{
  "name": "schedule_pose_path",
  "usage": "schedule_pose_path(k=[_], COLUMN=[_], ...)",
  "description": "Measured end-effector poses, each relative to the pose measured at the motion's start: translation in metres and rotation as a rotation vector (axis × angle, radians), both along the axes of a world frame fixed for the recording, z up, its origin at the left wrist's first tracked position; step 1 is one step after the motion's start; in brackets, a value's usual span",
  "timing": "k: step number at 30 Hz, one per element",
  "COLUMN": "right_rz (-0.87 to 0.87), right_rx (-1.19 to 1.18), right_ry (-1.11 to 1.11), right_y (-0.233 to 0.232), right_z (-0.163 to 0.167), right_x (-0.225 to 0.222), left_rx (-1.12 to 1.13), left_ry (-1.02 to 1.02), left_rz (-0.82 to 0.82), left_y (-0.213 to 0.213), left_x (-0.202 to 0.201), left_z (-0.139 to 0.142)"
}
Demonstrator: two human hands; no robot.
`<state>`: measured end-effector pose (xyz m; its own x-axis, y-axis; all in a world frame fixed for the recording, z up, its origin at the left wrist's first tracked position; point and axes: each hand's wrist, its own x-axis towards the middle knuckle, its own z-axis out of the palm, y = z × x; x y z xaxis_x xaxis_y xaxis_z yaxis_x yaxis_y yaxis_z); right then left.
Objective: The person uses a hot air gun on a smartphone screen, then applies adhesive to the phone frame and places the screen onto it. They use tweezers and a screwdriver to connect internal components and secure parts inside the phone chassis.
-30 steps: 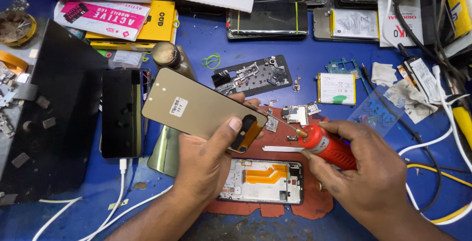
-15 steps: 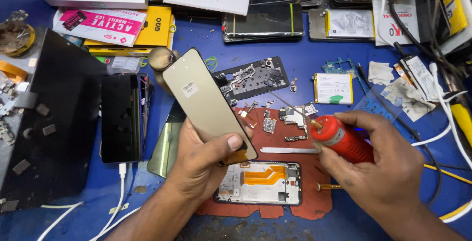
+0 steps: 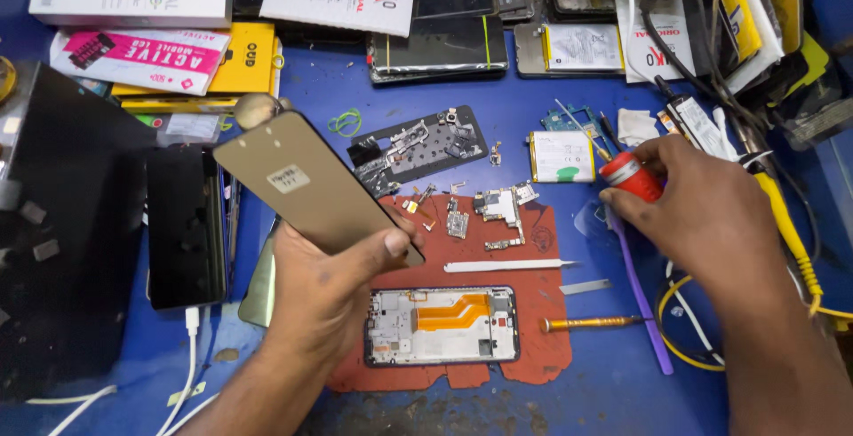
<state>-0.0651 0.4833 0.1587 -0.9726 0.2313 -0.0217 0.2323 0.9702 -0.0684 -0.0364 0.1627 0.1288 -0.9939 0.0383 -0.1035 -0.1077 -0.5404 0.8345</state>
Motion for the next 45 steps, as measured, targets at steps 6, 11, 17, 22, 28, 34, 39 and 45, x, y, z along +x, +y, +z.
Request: schedule_pose_path(k=[6, 11, 17, 22, 28, 34, 39, 45], right_rz=[-0.020, -0.014, 0.285, 0.609, 0.676, 0.411, 0.341, 0.364], right_rx=[0.065, 0.086, -0.237, -1.145, -1.529, -1.413, -1.679, -1.744], right_ry=[-0.087, -0.088, 0.488, 0.153, -0.064, 0.340, 0.594, 0.610], right_y=[-0.008, -0.032, -0.075, -0.127, -0.130, -0.089, -0.060, -0.048], right_z=[0.022, 0.021, 0.037, 0.033, 0.019, 0.038, 0.059, 0.052], right_x=[0.013, 0.030, 0.077, 0.133, 0.168, 0.162, 0.155, 0.149], left_rx=[-0.053, -0.006, -0.091, -0.227, -0.539, -0.526, -0.945, -1.443], left_ry=[0.042, 0.146, 0.172, 0.334, 0.718, 0.698, 0.562, 0.937], left_rz=[0.028, 0.057, -0.017, -0.244, -0.226, 0.303, 0.195, -0.314], left_y=[-0.032, -0.056, -0.083, -0.072, -0.033, -0.060, -0.082, -0.063], left_x=[0.022, 0.040, 0.068, 0.107, 0.132, 0.133, 0.158, 0.184], left_z=[0.039, 0.033, 0.036, 0.052, 0.042, 0.075, 0.109, 0.086])
